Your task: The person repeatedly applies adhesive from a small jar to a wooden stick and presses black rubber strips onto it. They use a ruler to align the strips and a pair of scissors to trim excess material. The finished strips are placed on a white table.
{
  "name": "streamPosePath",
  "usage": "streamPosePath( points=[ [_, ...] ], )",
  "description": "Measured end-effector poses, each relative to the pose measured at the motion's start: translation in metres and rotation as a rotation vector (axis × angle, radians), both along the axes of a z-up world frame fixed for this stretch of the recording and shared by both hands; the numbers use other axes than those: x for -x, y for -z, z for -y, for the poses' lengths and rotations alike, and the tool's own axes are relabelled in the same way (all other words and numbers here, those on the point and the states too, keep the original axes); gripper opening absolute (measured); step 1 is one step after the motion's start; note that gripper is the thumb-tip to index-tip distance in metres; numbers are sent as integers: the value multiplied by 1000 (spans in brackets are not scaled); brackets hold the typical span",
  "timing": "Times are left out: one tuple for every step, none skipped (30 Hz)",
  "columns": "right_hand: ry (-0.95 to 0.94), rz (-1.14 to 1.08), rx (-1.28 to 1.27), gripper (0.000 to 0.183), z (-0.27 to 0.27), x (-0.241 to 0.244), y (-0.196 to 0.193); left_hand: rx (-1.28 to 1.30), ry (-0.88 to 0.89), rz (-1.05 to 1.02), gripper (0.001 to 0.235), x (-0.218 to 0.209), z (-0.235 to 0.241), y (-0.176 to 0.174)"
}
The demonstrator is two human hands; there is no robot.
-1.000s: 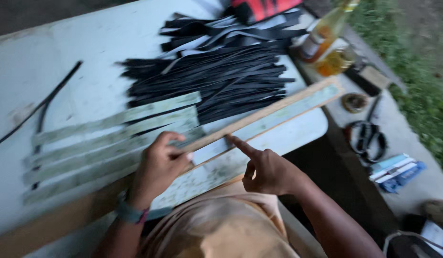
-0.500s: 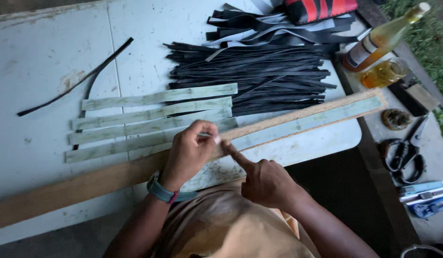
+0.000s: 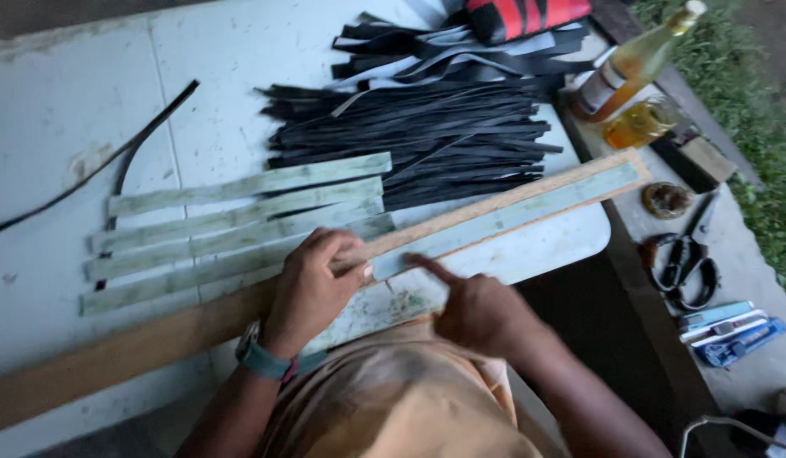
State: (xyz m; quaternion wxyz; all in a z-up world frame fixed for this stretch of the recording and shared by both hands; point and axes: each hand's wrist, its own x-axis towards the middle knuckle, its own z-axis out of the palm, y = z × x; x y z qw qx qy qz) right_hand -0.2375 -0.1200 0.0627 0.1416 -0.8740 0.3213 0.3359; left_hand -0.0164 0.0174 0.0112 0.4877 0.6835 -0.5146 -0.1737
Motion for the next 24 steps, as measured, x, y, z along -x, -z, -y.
streamPosePath(
  points=[
    [-18,374,112,77,9,5,-9,22,1,53,34,-1,1,-2],
    [-41,744,228,70,17,10,-15,10,5,16,34,-2,1,-2],
    [-68,1113,348,65,25,17,-17,-2,8,-21,34,-3,1,-3],
    [177,846,297,69,31,26,-15,-18,13,-64,34,-1,1,-2],
    [416,573,247,72,40,37,-12,-26,9,-60,34,-1,1,0],
    [648,297,199,76,48,48,-5,-31,4,-53,34,-1,1,0],
    [420,305,234,51,46,51,13,-36,-2,-47,34,0,1,2],
    [188,314,265,30,44,51,28,-40,1,-48,34,0,1,2],
    [-44,323,296,26,45,56,35,-43,5,-49,33,0,0,3],
    [39,315,220,24,48,58,38,-43,2,-44,33,-3,-1,3],
    [122,307,143,24,50,56,38,-29,9,-89,29,-6,-1,4],
    [202,293,56,27,46,57,37,-25,14,-138,25,-7,0,6],
    [271,285,96,43,40,56,33,-20,18,-187,22,-8,0,9],
    [330,278,132,64,35,50,29,-45,-6,-236,21,-9,-2,12],
    [389,271,168,85,31,44,23,-69,-31,-284,20,-10,-2,16],
    [206,490,243,87,18,31,24,-88,-55,-330,19,-12,0,18],
    [21,708,315,89,4,16,27,-39,-43,-324,18,-14,1,20],
    [-168,923,387,91,-6,5,29,12,-29,-318,18,-15,2,23],
    [-124,773,253,90,-14,-3,33,62,-14,-312,18,-15,3,25],
    [-79,621,123,89,-20,-8,34,71,-5,-355,17,-16,2,27],
    [-36,467,-3,89,-25,-14,37,81,5,-398,17,-16,2,28],
    [-74,430,79,86,-29,-18,39,88,18,-444,17,-16,0,29],
    [-112,393,162,84,-31,-19,38,87,18,-414,17,-16,-1,30],
    [-151,354,248,83,-31,-18,36,88,20,-388,17,-15,0,31]
  ],
)
